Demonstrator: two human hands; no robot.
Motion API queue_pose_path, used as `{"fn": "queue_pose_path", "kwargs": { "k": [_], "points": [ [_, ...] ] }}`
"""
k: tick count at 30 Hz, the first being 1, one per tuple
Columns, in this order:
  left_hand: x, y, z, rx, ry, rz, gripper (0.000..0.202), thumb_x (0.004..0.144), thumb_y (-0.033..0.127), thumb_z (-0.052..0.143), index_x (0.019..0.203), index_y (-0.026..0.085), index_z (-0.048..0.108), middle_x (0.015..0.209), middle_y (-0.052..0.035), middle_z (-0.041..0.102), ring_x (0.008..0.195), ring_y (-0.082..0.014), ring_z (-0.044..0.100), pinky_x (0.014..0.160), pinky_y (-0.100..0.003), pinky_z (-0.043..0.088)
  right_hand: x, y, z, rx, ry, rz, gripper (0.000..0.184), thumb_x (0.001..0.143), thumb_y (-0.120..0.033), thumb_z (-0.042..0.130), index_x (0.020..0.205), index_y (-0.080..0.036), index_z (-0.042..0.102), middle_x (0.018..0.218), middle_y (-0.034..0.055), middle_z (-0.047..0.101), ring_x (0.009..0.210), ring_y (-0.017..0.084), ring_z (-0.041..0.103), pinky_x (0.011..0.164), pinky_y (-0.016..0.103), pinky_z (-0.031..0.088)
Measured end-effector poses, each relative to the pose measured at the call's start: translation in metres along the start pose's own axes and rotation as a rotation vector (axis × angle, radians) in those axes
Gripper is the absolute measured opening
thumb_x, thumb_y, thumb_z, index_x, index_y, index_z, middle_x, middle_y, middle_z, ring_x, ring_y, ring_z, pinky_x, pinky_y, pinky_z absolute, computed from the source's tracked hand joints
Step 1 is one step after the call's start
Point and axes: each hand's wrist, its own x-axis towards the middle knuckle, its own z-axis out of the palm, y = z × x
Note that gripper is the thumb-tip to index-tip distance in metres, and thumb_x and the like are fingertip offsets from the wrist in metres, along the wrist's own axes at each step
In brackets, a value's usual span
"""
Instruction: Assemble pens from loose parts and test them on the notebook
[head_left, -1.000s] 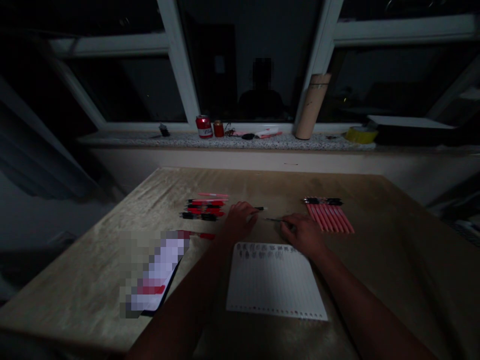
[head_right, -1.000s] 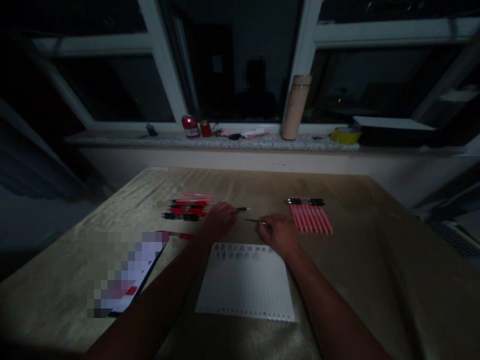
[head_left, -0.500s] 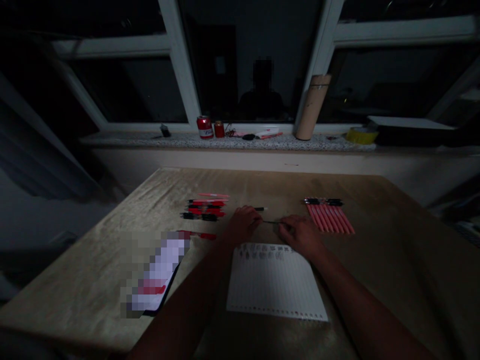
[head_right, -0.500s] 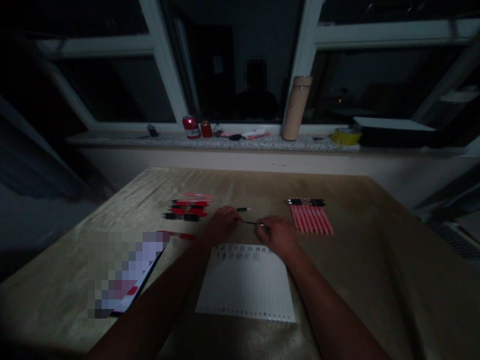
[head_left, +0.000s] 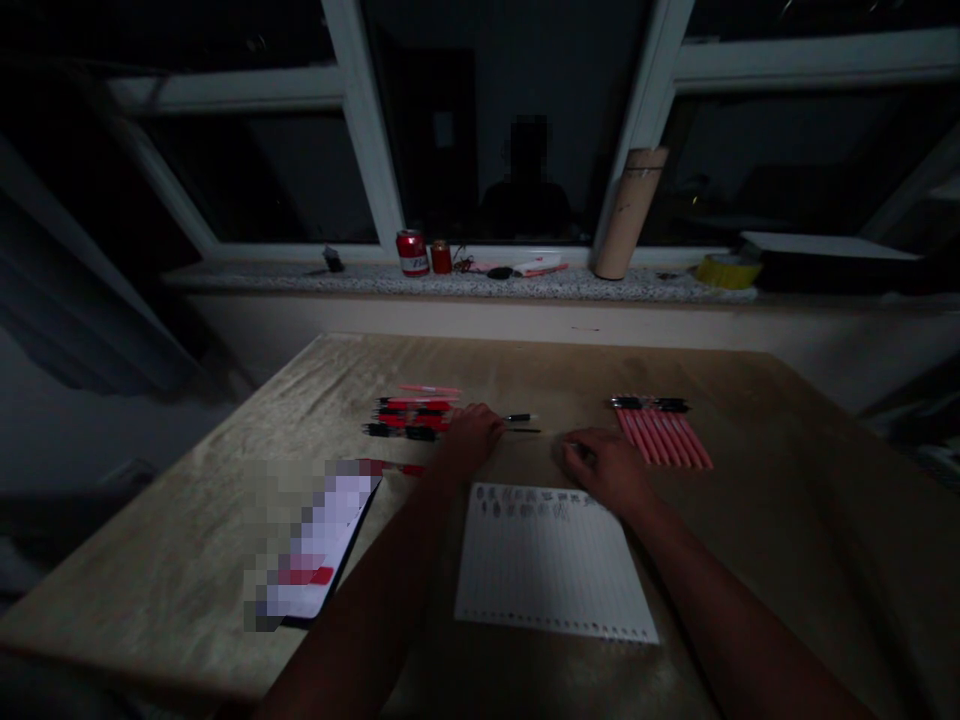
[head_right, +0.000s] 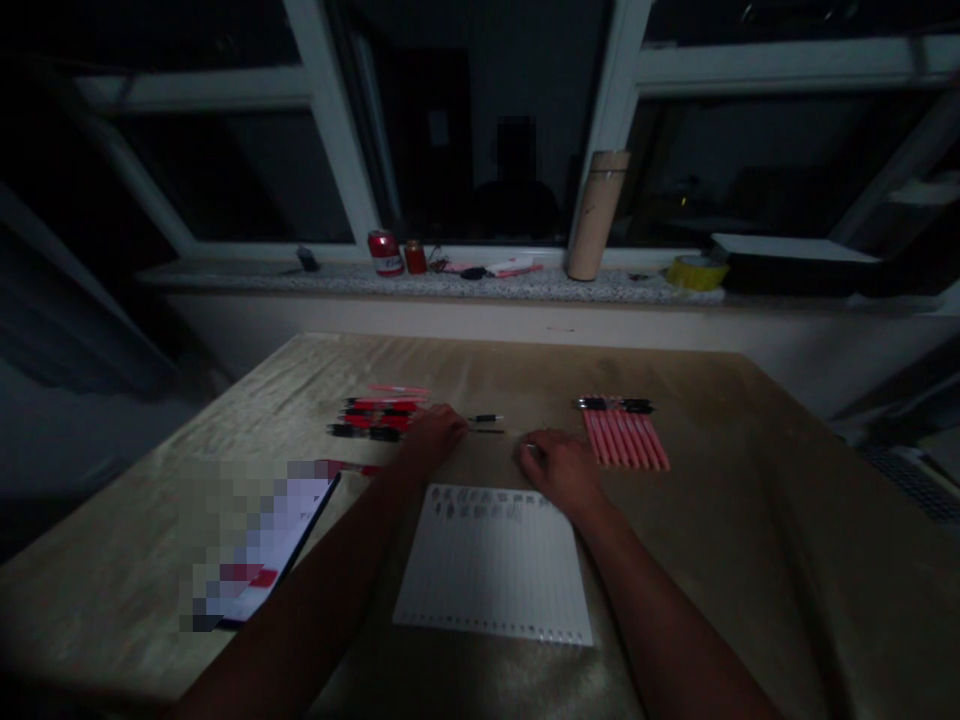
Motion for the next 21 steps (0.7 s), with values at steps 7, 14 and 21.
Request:
{"fn": "queue_pose_path", "kwargs": {
  "k": [7,14,21],
  "points": [
    [0.0039,0.0023,0.003,0.004,-0.027,-0.042,0.022,0.086,0.03,0.046,0.084,0.017,0.064,0.088,-0.0067,0.059,0.087,-0.0197,0.053,0.079,-0.035,0.039,0.001,-0.0018,0.0015,0.014,-0.042,0.059,0.026,0.085,-0.039,0.045,0.089,-0.019,0.062,0.075,0.0045,0.067,0.069,0.017,0.061,0.065,0.027,0.041],
    [0.0035,0.0008,0.005,0.011,0.033,-0.068,0.021,0.085,0.032,0.049,0.086,0.018,0.064,0.089,-0.0059,0.06,0.086,-0.019,0.053,0.079,-0.034,0.04,0.0009,-0.0029,0.0018,0.0,-0.036,0.001,0.024,0.088,-0.035,0.043,0.094,-0.019,0.06,0.085,0.007,0.066,0.081,0.019,0.06,0.074,0.03,0.041],
    [-0.004,0.0049,0.0023,-0.053,0.083,-0.002,0.019,0.086,0.03,0.047,0.089,0.017,0.062,0.091,-0.0055,0.061,0.088,-0.0186,0.054,0.08,-0.033,0.041,0.0001,-0.0011,0.0065,-0.054,-0.084,-0.05,0.027,0.089,-0.038,0.045,0.103,-0.026,0.064,0.094,0.0061,0.064,0.093,0.021,0.056,0.081,0.034,0.041]
  ]
}}
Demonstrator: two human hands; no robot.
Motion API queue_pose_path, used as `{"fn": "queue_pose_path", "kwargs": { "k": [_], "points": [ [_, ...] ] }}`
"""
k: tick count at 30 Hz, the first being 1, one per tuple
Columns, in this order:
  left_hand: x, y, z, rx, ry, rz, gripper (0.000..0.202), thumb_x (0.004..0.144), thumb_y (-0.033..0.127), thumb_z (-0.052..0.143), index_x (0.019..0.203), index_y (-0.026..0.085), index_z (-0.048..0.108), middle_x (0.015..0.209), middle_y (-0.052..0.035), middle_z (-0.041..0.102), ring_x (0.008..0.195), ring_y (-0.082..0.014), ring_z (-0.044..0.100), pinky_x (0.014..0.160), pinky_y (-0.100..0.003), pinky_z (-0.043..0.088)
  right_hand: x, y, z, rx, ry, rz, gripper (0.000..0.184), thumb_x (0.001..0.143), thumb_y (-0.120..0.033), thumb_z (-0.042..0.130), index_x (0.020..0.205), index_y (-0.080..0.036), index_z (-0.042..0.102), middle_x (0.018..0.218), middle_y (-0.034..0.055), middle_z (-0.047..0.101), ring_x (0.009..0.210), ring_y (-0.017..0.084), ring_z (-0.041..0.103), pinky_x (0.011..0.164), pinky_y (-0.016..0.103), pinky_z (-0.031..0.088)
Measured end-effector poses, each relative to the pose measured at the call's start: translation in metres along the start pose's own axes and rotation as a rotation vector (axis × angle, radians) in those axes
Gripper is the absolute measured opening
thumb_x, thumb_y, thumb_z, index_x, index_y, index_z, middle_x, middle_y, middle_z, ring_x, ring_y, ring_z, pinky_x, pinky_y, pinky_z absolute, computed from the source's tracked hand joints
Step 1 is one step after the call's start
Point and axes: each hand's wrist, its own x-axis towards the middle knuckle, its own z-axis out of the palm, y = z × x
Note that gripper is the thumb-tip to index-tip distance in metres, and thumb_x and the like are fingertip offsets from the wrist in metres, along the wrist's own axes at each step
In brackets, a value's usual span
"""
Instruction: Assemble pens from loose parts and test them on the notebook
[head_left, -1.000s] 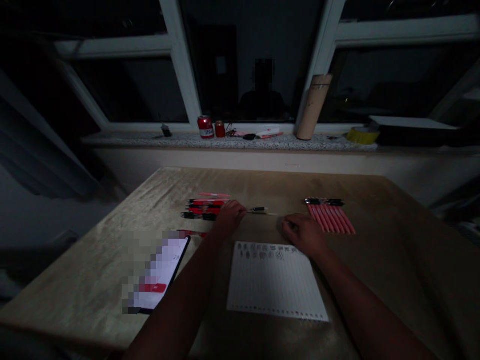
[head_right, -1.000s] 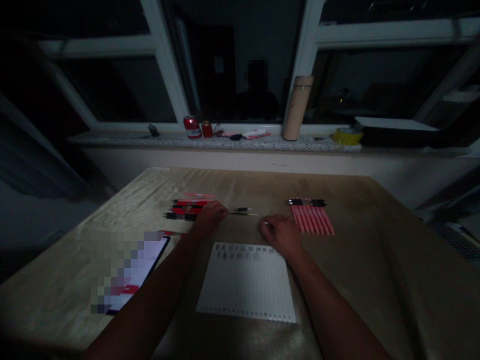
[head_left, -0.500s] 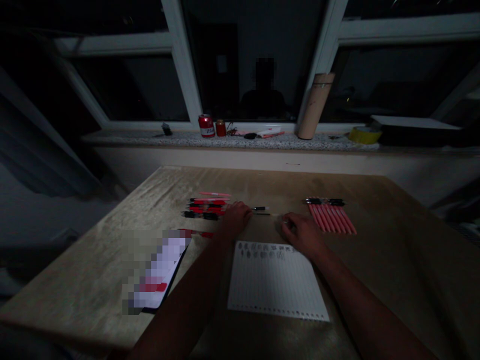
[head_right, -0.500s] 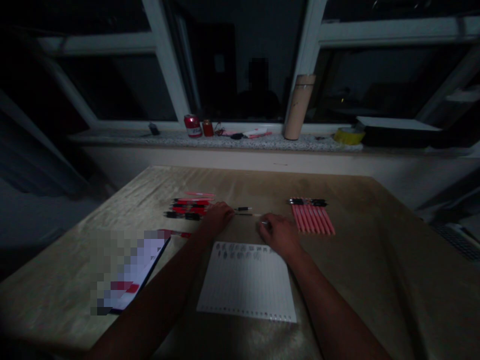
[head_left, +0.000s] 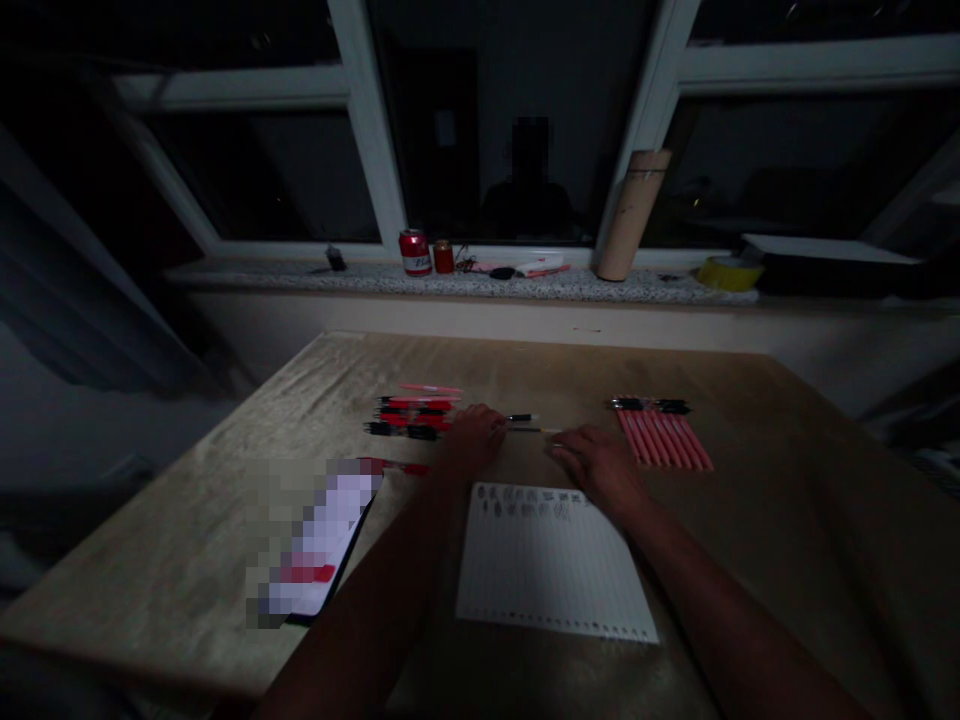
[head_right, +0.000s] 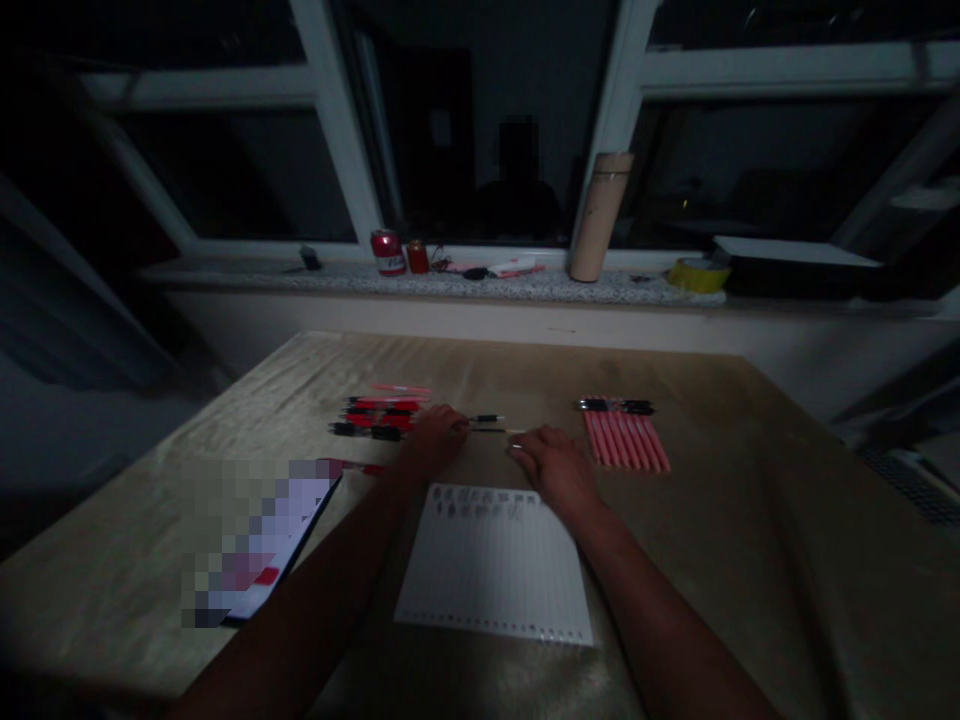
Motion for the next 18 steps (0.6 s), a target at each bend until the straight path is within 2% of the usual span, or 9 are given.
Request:
{"fn": "queue_pose_path", "kwargs": {
  "k": [12,18],
  "points": [
    [-0.006,0.016,0.002,-0.051,-0.06,0.047,0.016,0.085,0.027,0.048,0.09,0.016,0.06,0.089,-0.0057,0.06,0.086,-0.0186,0.054,0.078,-0.032,0.043,0.022,-0.019,0.008,-0.015,-0.08,-0.015,0.031,0.091,-0.041,0.04,0.112,-0.033,0.061,0.09,0.0045,0.06,0.083,0.017,0.058,0.065,0.025,0.041],
    [-0.009,0.014,-0.002,-0.071,-0.066,-0.015,0.017,0.084,0.025,0.048,0.093,0.016,0.059,0.092,-0.0052,0.06,0.089,-0.0181,0.055,0.081,-0.031,0.043,0.03,-0.013,0.019,-0.062,-0.118,0.011,0.029,0.091,-0.036,0.042,0.106,-0.021,0.061,0.094,0.0069,0.063,0.089,0.019,0.057,0.074,0.026,0.04]
  ]
}}
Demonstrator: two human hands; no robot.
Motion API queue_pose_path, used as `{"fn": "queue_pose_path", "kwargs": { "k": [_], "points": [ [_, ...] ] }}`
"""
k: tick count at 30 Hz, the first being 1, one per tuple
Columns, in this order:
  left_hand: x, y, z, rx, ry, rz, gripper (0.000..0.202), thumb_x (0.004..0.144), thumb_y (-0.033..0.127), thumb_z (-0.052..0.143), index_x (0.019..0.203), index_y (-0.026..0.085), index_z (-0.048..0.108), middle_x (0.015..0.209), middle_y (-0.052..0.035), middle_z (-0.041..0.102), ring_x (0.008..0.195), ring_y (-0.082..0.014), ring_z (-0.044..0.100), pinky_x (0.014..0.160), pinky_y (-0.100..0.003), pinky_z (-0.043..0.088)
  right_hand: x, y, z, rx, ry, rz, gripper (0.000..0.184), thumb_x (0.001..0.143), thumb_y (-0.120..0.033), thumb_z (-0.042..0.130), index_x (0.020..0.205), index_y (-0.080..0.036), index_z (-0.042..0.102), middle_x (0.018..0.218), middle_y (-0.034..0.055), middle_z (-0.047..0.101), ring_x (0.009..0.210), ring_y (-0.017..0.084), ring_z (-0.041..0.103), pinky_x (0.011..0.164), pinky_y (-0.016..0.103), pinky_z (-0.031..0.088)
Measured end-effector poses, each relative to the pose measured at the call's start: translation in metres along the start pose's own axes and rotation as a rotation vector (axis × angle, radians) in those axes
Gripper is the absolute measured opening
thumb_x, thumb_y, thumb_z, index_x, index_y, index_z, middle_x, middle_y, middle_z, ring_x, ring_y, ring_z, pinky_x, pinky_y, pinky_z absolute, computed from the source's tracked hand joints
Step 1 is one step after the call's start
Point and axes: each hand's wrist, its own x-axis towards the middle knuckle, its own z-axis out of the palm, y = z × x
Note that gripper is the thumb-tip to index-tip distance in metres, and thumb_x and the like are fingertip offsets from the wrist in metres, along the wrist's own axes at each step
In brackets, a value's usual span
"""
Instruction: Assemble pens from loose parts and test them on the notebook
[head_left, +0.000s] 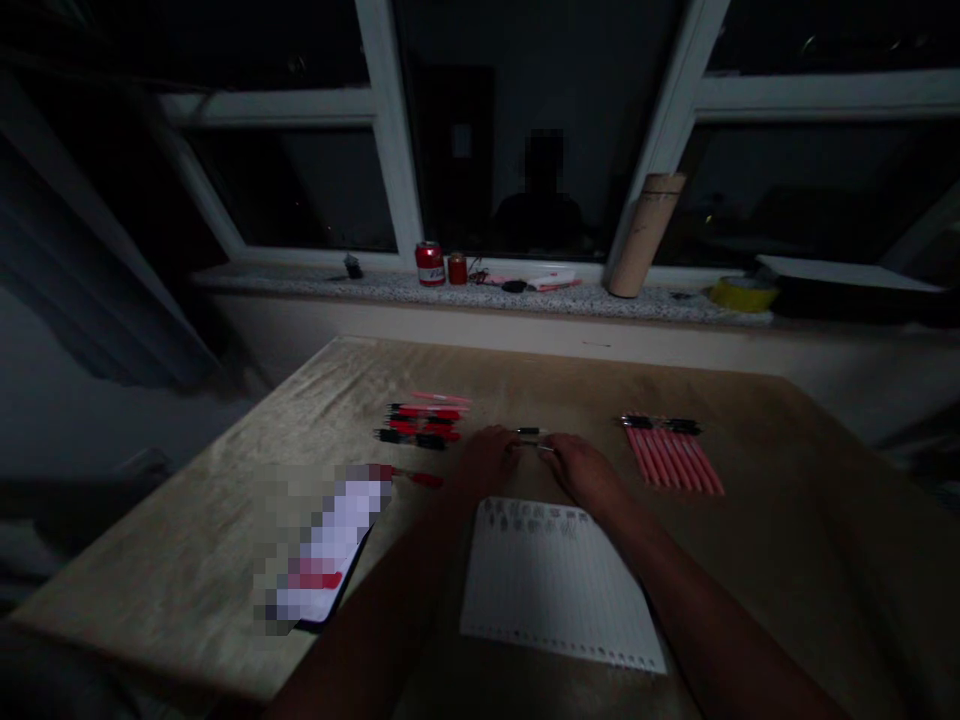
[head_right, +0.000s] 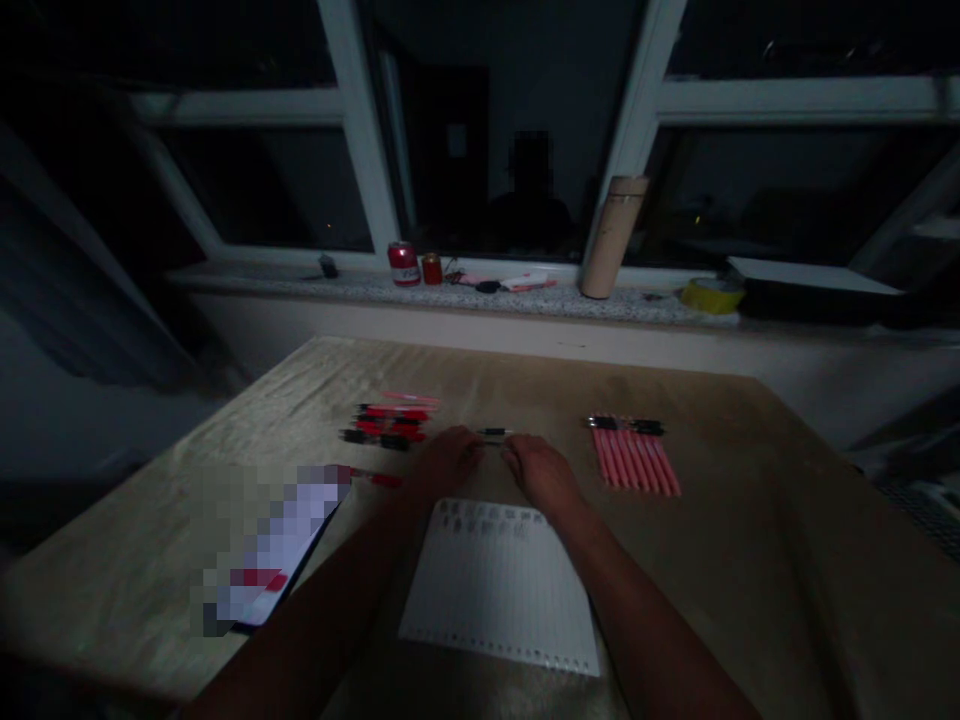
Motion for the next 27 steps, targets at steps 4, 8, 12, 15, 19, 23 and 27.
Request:
{"fn": "queue_pose_path", "kwargs": {
  "k": [4,8,12,15,19,23,27],
  "points": [
    [0.002,-0.003,0.002,-0.003,0.01,0.013,0.017,0.084,0.025,0.048,0.094,0.016,0.059,0.092,-0.0052,0.06,0.089,-0.0179,0.055,0.082,-0.031,0.042,0.001,0.001,-0.001,-0.057,0.011,-0.016,0.027,0.091,-0.034,0.042,0.104,-0.019,0.06,0.095,0.0084,0.063,0.09,0.021,0.055,0.078,0.029,0.038],
    [0.005,-0.003,0.009,0.023,-0.004,0.048,0.018,0.084,0.026,0.048,0.095,0.016,0.058,0.092,-0.0058,0.06,0.089,-0.0187,0.054,0.082,-0.032,0.043,-0.001,0.0,-0.004,-0.098,0.022,-0.025,0.028,0.091,-0.036,0.042,0.111,-0.026,0.059,0.099,0.0068,0.061,0.094,0.021,0.052,0.078,0.029,0.037],
    [0.006,-0.001,0.01,0.03,-0.046,0.047,0.021,0.083,0.026,0.048,0.1,0.016,0.057,0.094,-0.0067,0.06,0.091,-0.0195,0.054,0.083,-0.034,0.043,-0.002,0.001,-0.001,-0.079,0.022,-0.032,0.029,0.091,-0.034,0.042,0.113,-0.026,0.059,0.097,0.0073,0.06,0.094,0.02,0.051,0.079,0.027,0.037],
    [0.005,0.0,0.009,0.031,-0.05,0.045,0.023,0.083,0.026,0.048,0.102,0.016,0.057,0.097,-0.0069,0.059,0.094,-0.0198,0.054,0.086,-0.034,0.043,-0.001,0.002,0.002,-0.057,0.021,-0.061,0.028,0.091,-0.029,0.042,0.113,-0.024,0.06,0.095,0.0077,0.059,0.094,0.02,0.05,0.08,0.027,0.037],
    [0.005,0.003,0.007,0.053,-0.062,0.067,0.021,0.084,0.025,0.046,0.099,0.016,0.059,0.096,-0.007,0.059,0.092,-0.0191,0.055,0.085,-0.032,0.043,0.0,0.002,0.004,-0.06,0.004,-0.091,0.028,0.089,-0.019,0.043,0.11,-0.021,0.062,0.095,0.009,0.058,0.093,0.019,0.05,0.081,0.027,0.036],
    [0.008,0.006,0.007,0.064,-0.084,0.089,0.021,0.086,0.026,0.043,0.092,0.016,0.061,0.093,-0.007,0.059,0.089,-0.0179,0.055,0.082,-0.031,0.044,0.001,0.0,0.003,-0.081,-0.003,-0.114,0.029,0.084,-0.011,0.045,0.106,-0.019,0.063,0.097,0.0093,0.057,0.093,0.019,0.049,0.081,0.027,0.036],
    [0.009,0.007,0.009,0.075,-0.09,0.082,0.021,0.086,0.027,0.043,0.092,0.016,0.061,0.093,-0.0067,0.059,0.087,-0.0176,0.055,0.08,-0.03,0.045,0.001,-0.002,-0.002,-0.101,-0.001,-0.128,0.03,0.081,-0.01,0.048,0.107,-0.019,0.062,0.098,0.0091,0.056,0.095,0.02,0.047,0.084,0.028,0.035]
  ]
}}
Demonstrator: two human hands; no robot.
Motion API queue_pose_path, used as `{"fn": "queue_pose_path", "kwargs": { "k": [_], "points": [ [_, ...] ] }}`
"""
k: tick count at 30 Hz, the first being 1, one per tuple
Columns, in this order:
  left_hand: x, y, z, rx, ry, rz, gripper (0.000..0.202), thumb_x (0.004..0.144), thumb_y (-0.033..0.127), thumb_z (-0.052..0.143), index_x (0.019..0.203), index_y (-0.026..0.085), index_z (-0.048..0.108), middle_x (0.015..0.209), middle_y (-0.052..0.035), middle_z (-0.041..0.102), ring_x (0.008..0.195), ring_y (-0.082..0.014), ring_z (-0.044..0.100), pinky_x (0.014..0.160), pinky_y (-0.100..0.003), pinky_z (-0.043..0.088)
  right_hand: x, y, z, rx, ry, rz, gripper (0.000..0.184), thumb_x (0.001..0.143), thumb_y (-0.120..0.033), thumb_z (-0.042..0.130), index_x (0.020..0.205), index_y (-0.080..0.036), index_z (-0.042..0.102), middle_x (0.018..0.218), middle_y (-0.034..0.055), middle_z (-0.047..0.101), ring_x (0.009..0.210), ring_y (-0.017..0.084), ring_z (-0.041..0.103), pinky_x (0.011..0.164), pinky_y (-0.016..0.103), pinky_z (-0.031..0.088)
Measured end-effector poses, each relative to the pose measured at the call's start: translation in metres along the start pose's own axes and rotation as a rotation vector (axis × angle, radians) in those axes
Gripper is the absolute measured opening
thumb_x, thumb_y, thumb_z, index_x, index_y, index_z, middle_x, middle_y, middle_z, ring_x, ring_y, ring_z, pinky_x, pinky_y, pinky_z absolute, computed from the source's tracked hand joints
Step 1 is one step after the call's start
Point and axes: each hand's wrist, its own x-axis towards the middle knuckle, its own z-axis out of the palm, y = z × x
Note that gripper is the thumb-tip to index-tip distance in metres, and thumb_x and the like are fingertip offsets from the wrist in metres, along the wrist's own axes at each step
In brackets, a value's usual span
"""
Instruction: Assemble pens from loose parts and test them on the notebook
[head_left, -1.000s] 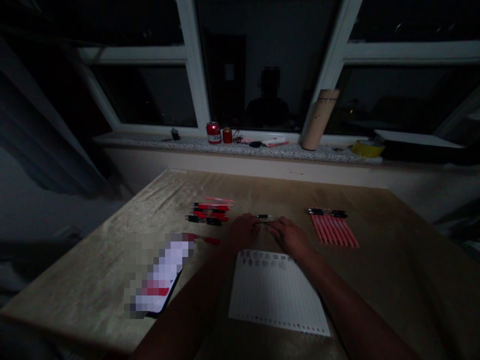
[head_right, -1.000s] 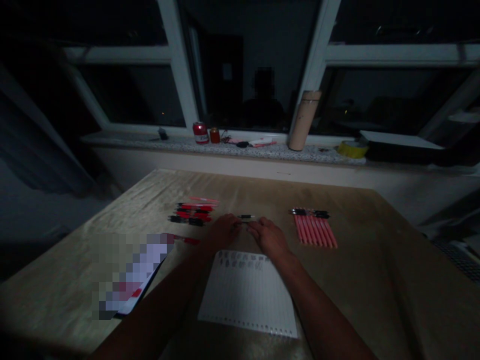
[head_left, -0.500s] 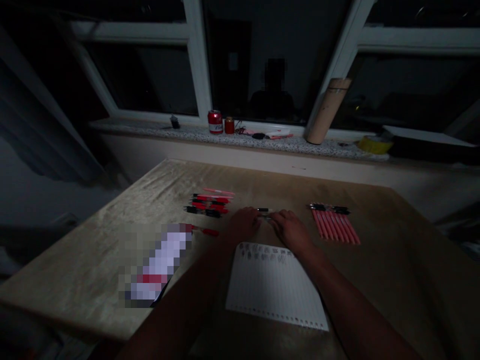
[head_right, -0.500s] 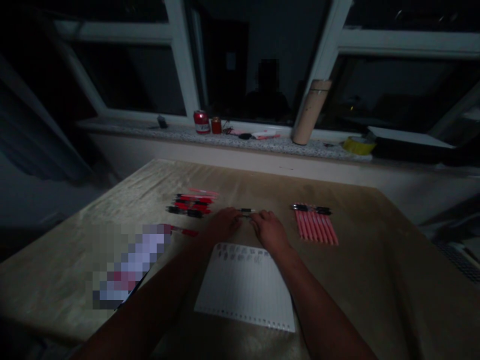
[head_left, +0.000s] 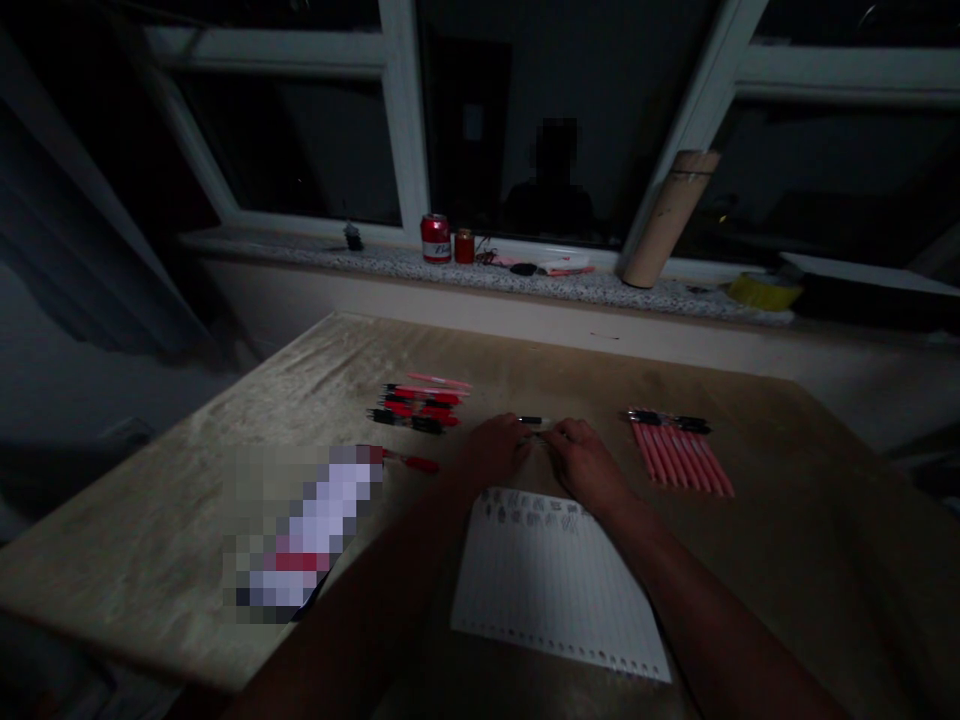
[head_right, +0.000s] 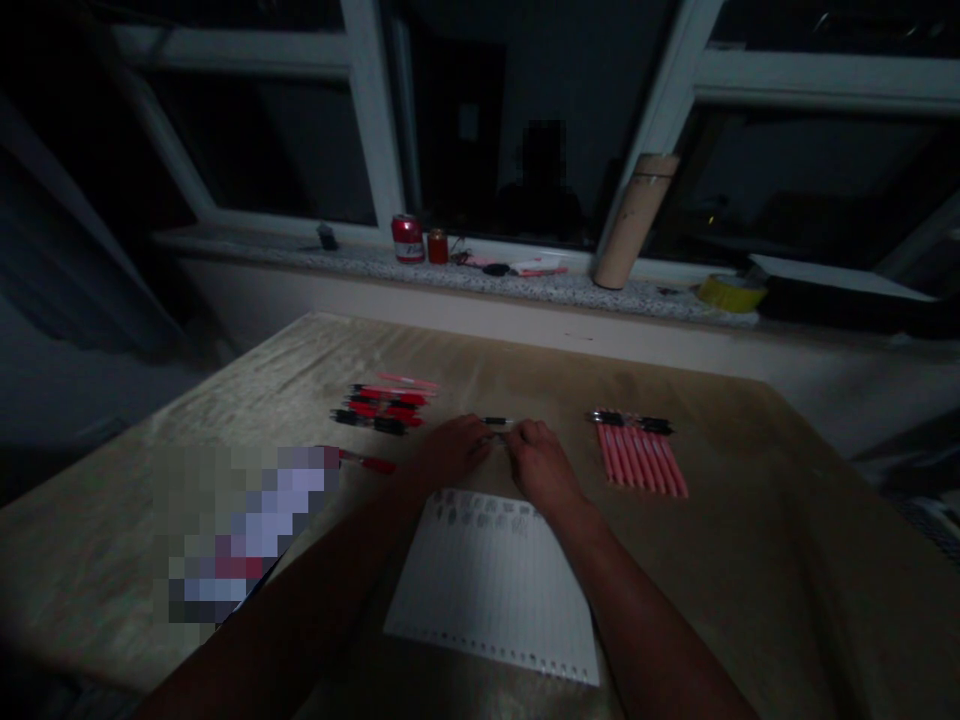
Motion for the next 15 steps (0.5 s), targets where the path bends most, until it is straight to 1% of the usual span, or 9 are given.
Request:
{"fn": "queue_pose_path", "kwargs": {
  "k": [6,12,15],
  "points": [
    [-0.0008,-0.0017,0.0022,0.029,-0.005,0.026,0.019,0.087,0.027,0.043,0.089,0.016,0.059,0.094,-0.0069,0.059,0.087,-0.0176,0.054,0.079,-0.029,0.044,-0.0013,-0.0023,-0.003,-0.055,-0.005,0.001,0.037,0.08,-0.008,0.046,0.114,-0.018,0.058,0.101,0.0099,0.056,0.096,0.022,0.045,0.086,0.03,0.033],
    [-0.0004,-0.0014,0.0019,0.018,0.0,-0.014,0.018,0.087,0.024,0.043,0.086,0.016,0.059,0.092,-0.0058,0.059,0.086,-0.0162,0.054,0.079,-0.028,0.044,-0.0018,-0.0009,-0.0021,-0.078,-0.025,0.027,0.034,0.08,-0.009,0.047,0.111,-0.018,0.058,0.102,0.0095,0.056,0.097,0.022,0.044,0.086,0.03,0.031],
    [-0.0011,-0.002,0.001,0.021,0.018,0.001,0.017,0.087,0.025,0.044,0.086,0.016,0.059,0.092,-0.0056,0.057,0.087,-0.0164,0.053,0.08,-0.029,0.044,-0.0022,0.001,-0.0012,-0.094,-0.037,0.049,0.034,0.078,-0.01,0.048,0.11,-0.018,0.058,0.101,0.0094,0.056,0.096,0.023,0.044,0.084,0.031,0.031]
  ]
}}
